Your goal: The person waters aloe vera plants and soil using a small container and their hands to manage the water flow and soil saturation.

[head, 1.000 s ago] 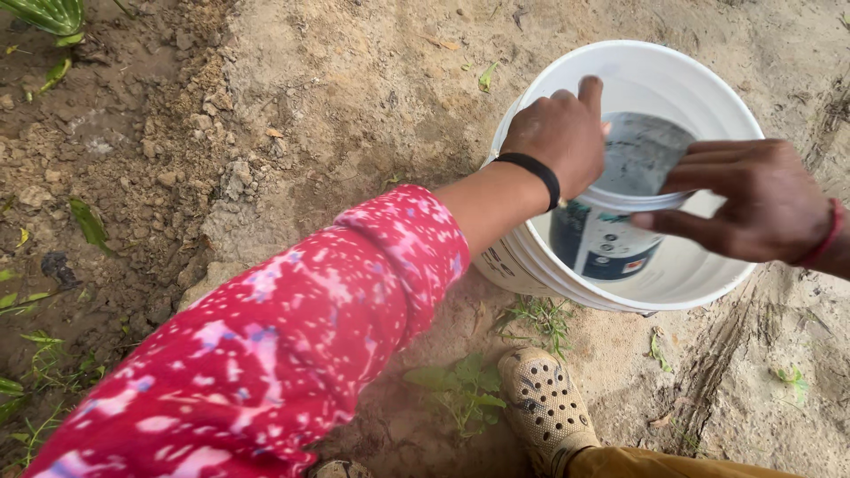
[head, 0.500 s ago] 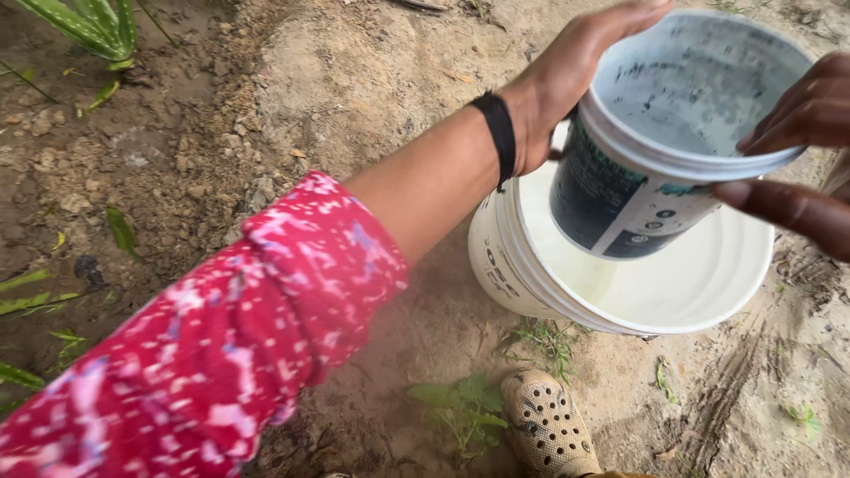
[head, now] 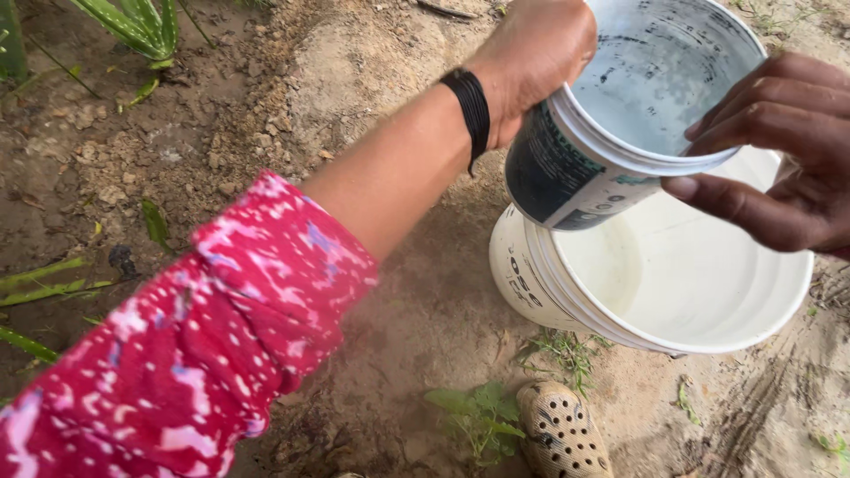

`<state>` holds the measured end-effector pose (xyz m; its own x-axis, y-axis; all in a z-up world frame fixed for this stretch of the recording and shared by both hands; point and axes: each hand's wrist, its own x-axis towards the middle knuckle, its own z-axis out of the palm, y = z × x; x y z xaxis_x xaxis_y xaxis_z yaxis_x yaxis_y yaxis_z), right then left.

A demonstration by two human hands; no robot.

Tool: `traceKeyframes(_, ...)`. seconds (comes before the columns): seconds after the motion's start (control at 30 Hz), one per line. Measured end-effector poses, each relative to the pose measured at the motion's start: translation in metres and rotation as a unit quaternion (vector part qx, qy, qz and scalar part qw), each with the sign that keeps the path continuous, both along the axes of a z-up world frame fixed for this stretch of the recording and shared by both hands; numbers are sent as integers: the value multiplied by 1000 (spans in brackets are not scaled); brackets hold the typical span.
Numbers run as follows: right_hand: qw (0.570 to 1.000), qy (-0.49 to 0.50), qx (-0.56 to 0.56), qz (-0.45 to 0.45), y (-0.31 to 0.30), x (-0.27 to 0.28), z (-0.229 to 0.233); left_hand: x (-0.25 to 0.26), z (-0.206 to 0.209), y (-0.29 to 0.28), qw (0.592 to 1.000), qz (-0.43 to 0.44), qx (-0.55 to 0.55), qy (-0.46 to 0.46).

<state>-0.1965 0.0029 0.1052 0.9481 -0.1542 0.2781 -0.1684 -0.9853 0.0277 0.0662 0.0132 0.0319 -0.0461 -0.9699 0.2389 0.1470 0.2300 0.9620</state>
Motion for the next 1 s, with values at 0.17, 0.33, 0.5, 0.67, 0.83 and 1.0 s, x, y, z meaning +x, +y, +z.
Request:
traceKeyframes(0.17,987,-141,11,73,1,9,-22,4,-9,3,999,-4,-15,34)
traceKeyframes(0.33,867,-162,471,-12,-6,2,-57,-5,-16,-6,997,32,-72,-19)
traceKeyframes(0.5,596,-147,783,-100,22,15,-73,-13,-7,-1,998,63,-10,-27)
traceKeyframes(0.67,644,-95,749,-121,38,29,-40,-9,-2,5,999,52,-12,-8)
traceKeyframes(0.83,621,-78,765,-149,22,20,-43,-9,-3,6,999,54,-2,-3)
traceKeyframes(1.0,664,-84,730,-138,21,18,-41,-10,3,9,999,48,-5,1)
